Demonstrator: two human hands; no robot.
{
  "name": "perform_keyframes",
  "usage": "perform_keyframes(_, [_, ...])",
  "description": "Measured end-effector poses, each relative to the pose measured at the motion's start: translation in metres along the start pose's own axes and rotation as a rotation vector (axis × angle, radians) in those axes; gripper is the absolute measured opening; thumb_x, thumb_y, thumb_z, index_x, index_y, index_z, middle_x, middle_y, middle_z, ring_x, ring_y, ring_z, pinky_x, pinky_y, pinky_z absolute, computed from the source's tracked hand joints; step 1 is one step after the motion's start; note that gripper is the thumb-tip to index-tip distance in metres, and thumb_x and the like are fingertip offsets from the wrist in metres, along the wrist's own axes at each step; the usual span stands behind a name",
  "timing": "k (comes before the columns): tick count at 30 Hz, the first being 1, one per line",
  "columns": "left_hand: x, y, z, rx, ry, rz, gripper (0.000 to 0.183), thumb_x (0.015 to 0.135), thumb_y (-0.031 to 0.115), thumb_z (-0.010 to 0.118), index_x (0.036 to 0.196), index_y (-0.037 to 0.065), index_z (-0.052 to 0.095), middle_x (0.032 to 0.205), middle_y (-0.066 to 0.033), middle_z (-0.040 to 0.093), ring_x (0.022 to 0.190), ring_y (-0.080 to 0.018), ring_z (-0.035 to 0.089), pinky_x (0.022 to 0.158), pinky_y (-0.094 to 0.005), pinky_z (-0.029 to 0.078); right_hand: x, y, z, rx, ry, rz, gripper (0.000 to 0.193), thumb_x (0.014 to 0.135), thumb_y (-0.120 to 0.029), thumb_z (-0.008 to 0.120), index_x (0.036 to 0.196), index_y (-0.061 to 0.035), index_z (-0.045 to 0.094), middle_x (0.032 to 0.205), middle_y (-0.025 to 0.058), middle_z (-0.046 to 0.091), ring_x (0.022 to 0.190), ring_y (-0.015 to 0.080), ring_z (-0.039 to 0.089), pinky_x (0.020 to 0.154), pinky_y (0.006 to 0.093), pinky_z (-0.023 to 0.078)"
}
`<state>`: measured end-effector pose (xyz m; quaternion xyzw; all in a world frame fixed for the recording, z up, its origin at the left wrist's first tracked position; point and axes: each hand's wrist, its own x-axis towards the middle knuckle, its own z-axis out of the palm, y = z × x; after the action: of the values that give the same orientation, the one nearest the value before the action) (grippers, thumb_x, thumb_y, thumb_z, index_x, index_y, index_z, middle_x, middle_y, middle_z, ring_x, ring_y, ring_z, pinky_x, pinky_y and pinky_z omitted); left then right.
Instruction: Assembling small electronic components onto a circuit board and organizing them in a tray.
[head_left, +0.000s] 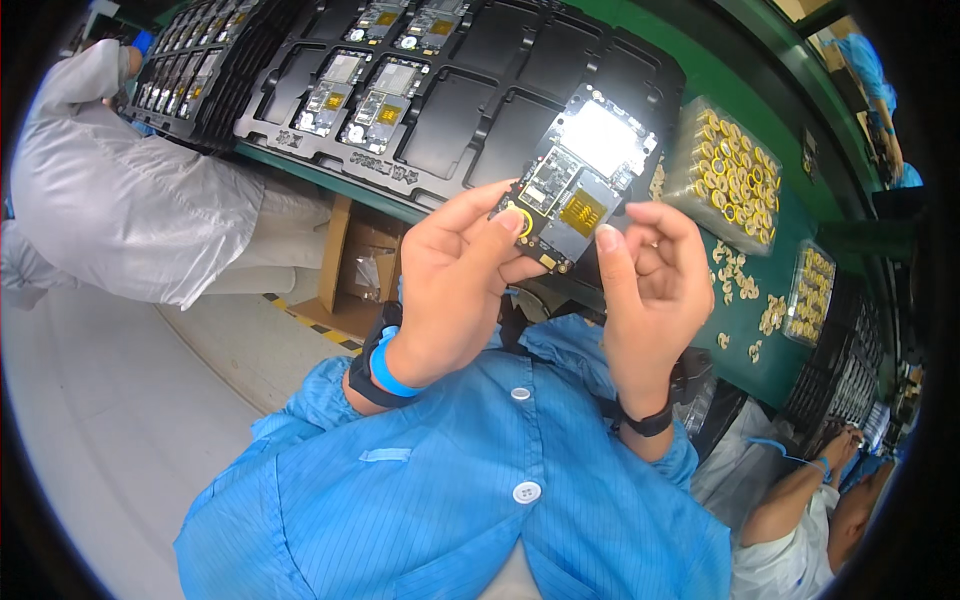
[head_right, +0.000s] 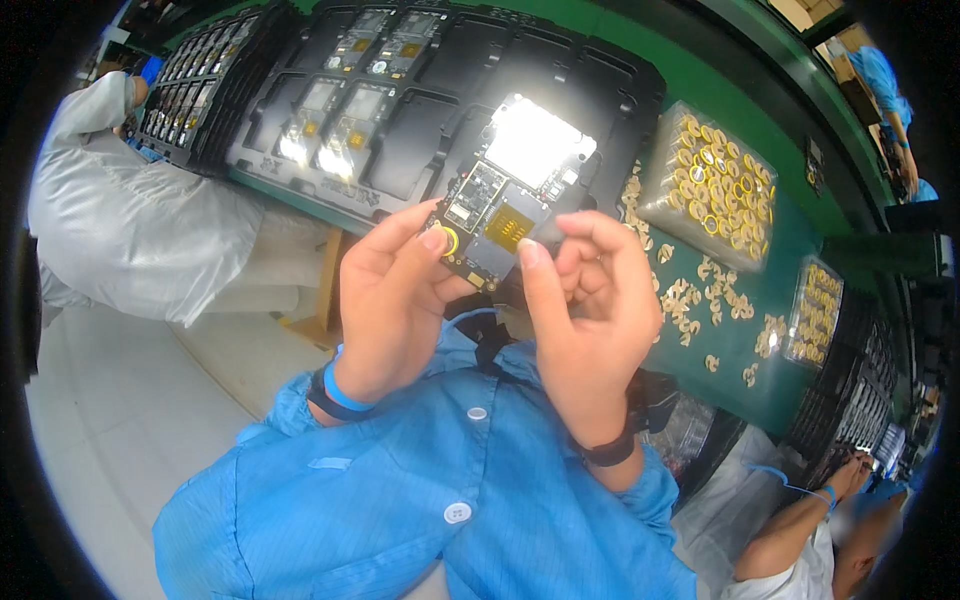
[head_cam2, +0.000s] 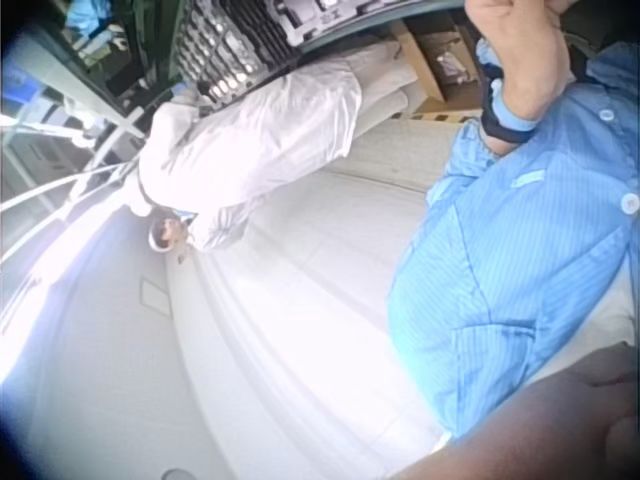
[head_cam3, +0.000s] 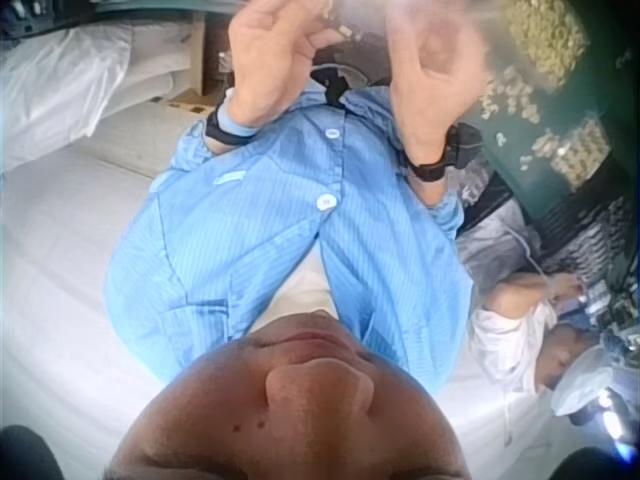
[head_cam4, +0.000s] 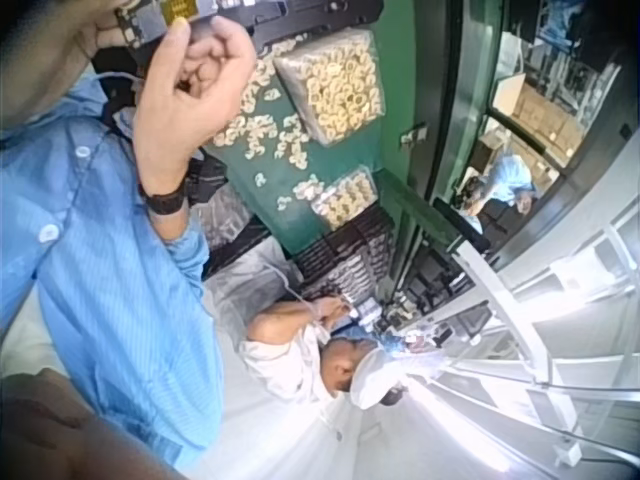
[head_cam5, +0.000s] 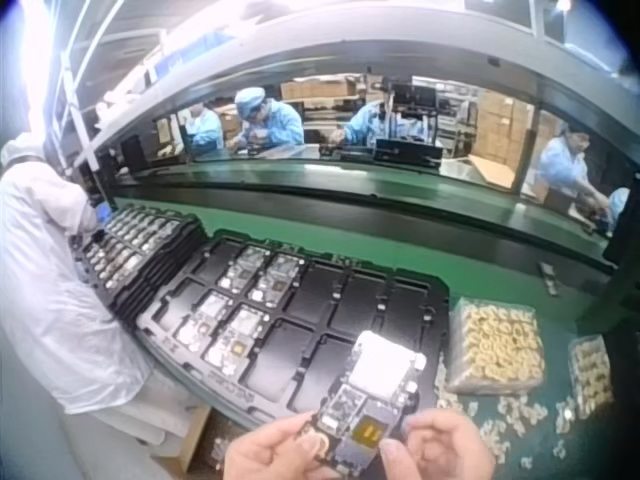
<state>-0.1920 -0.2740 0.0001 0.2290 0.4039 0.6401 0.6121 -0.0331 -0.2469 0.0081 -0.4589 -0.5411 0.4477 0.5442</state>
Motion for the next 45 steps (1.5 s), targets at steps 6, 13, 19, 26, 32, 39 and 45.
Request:
perform_keyframes(6, [-0.001, 0.002, 0.001, -0.103, -0.101, -0.143, 0.034, 0.108, 0.007, 0.056, 0.137, -0.011, 0.060, 0.125, -0.0212, 0.074, 0.110, -0.0283, 0.076, 0.092, -0.0401, 0.066, 0.012, 0.000, -0.015, 0.207, -0.155, 0.268, 0.011, 0.103, -0.008, 0.073, 0.099, 0.0014, 0.068, 0.082, -0.0005, 0.070, 0.067, -0.0002, 0.056, 0.057, 0.0182, 0.041])
perform_keyframes(13, [0.010, 0.006, -0.002, 0.083, -0.153, -0.220, 0.031, 0.108, 0.008, 0.059, 0.133, -0.010, 0.063, 0.121, -0.0195, 0.075, 0.104, -0.0252, 0.077, 0.090, -0.0370, 0.067, 0.024, -0.001, -0.030, 0.083, -0.214, 0.349, 0.014, 0.103, -0.012, 0.073, 0.095, -0.0022, 0.067, 0.074, -0.0033, 0.065, 0.057, 0.0003, 0.050, 0.051, 0.0197, 0.037])
perform_keyframes(19, [0.028, 0.010, -0.003, 0.076, -0.287, -0.200, 0.032, 0.109, 0.011, 0.061, 0.135, -0.008, 0.062, 0.125, -0.0217, 0.073, 0.107, -0.0260, 0.076, 0.092, -0.0374, 0.066, 0.058, -0.036, -0.051, -0.084, -0.181, 0.338, 0.013, 0.103, -0.013, 0.074, 0.097, -0.0046, 0.066, 0.075, -0.0028, 0.064, 0.057, 0.0036, 0.054, 0.051, 0.0212, 0.043])
perform_keyframes(26, [0.057, 0.043, -0.065, 1.068, 0.091, 0.549, 0.025, 0.098, 0.006, 0.068, 0.121, -0.005, 0.070, 0.112, -0.0211, 0.077, 0.100, -0.0356, 0.076, 0.092, -0.0400, 0.058, 0.213, -0.055, -0.108, -0.434, -0.381, 0.209, 0.022, 0.107, -0.025, 0.068, 0.094, -0.0074, 0.066, 0.076, -0.0050, 0.055, 0.067, 0.0051, 0.052, 0.058, 0.0237, 0.042])
perform_keyframes(32, [0.063, 0.049, -0.115, 1.461, 0.380, 0.729, 0.037, 0.095, 0.005, 0.066, 0.129, -0.009, 0.064, 0.138, -0.0308, 0.063, 0.137, -0.0509, 0.052, 0.118, -0.0548, 0.039, 0.364, 0.045, -0.137, -0.383, -0.300, 0.437, 0.016, 0.107, -0.021, 0.070, 0.097, -0.0098, 0.064, 0.080, -0.0050, 0.056, 0.066, 0.0057, 0.048, 0.055, 0.0216, 0.039])
perform_keyframes(39, [0.079, 0.043, -0.139, 1.606, 0.481, 0.717, 0.044, 0.094, 0.009, 0.068, 0.134, -0.009, 0.061, 0.141, -0.0293, 0.061, 0.139, -0.0480, 0.050, 0.119, -0.0547, 0.038, 0.437, 0.161, -0.183, -0.542, -0.011, 0.528, 0.016, 0.103, -0.017, 0.072, 0.106, -0.0017, 0.071, 0.080, 0.0039, 0.064, 0.064, 0.0139, 0.058, 0.050, 0.0293, 0.046])
perform_keyframes(45, [0.083, 0.053, -0.133, 1.573, 0.481, 0.699, 0.046, 0.093, 0.012, 0.073, 0.134, -0.006, 0.062, 0.128, -0.0233, 0.064, 0.126, -0.0413, 0.057, 0.109, -0.0512, 0.043, 0.402, 0.152, -0.173, -1.366, -0.028, -0.139, 0.040, 0.092, -0.010, 0.076, 0.129, 0.0037, 0.070, 0.104, 0.0169, 0.075, 0.094, 0.0262, 0.074, 0.083, 0.0383, 0.059])
